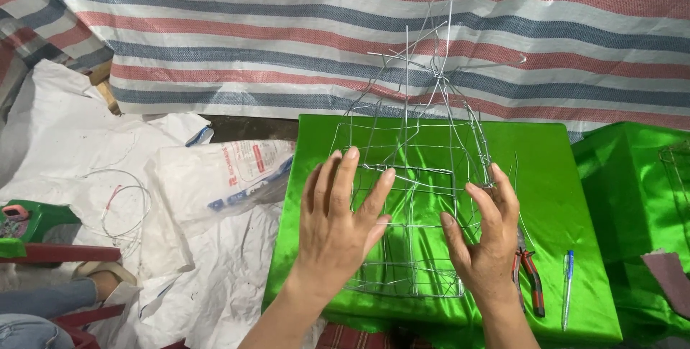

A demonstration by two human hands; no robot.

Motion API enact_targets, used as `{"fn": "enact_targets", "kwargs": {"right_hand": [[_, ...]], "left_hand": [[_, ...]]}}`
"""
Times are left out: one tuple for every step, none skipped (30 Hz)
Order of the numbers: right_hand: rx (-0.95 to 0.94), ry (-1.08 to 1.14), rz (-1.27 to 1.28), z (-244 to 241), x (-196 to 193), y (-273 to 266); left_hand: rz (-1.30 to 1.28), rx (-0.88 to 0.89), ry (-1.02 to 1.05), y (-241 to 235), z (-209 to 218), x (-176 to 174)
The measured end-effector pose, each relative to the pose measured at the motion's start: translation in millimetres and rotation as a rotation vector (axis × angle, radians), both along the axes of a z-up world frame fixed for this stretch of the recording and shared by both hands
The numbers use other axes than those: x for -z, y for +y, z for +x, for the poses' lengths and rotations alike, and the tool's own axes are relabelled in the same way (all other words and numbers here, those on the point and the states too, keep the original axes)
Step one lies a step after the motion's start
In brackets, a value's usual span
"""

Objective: Assembling a wire cage by manually bending and intertwining thin metal wires.

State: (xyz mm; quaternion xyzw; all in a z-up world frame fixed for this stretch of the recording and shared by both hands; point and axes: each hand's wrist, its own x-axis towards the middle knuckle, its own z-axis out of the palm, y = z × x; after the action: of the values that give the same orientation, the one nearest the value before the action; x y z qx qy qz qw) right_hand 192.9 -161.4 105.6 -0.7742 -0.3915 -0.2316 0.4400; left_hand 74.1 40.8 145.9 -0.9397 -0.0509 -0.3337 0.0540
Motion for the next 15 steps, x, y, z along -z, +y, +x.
{"fn": "enact_targets", "kwargs": {"right_hand": [[-0.003,0.000,-0.001,0,0,0],[0.001,-0.003,-0.005,1,0,0],[0.007,-0.008,-0.007,1,0,1],[0.005,-0.010,-0.007,1,-1,1],[0.000,-0.010,-0.004,1,-2,1],[-0.006,-0.010,0.000,0,-3,0],[-0.008,-0.009,-0.002,0,-4,0],[-0.005,-0.005,-0.011,0,-5,0],[0.000,0.000,-0.020,0,-5,1],[-0.002,0.000,-0.021,-1,-6,0],[-0.003,0.000,-0.020,-1,-6,0],[-0.005,0.001,-0.019,-2,-7,0],[-0.005,0.001,-0.019,-1,-5,0],[-0.002,-0.006,-0.019,-1,-4,0],[0.002,-0.012,-0.020,-1,-2,0]], "left_hand": [[-0.001,-0.003,0.000,0,0,0],[-0.008,-0.011,0.017,0,0,0],[-0.015,-0.017,0.032,1,1,-1],[-0.015,-0.019,0.031,0,1,-2],[-0.011,-0.025,0.040,0,2,-3],[-0.008,-0.031,0.050,-1,2,-3],[-0.009,-0.033,0.050,-1,2,-6],[-0.018,-0.012,0.026,-2,2,-8],[-0.027,0.010,0.003,-2,3,-11],[-0.028,0.008,0.003,-2,3,-6],[-0.041,0.024,-0.012,-2,3,-2],[-0.053,0.041,-0.026,-2,3,3],[-0.054,0.040,-0.026,-3,2,4],[-0.082,0.063,-0.061,-5,1,6],[-0.110,0.087,-0.096,-6,-1,7]]}}
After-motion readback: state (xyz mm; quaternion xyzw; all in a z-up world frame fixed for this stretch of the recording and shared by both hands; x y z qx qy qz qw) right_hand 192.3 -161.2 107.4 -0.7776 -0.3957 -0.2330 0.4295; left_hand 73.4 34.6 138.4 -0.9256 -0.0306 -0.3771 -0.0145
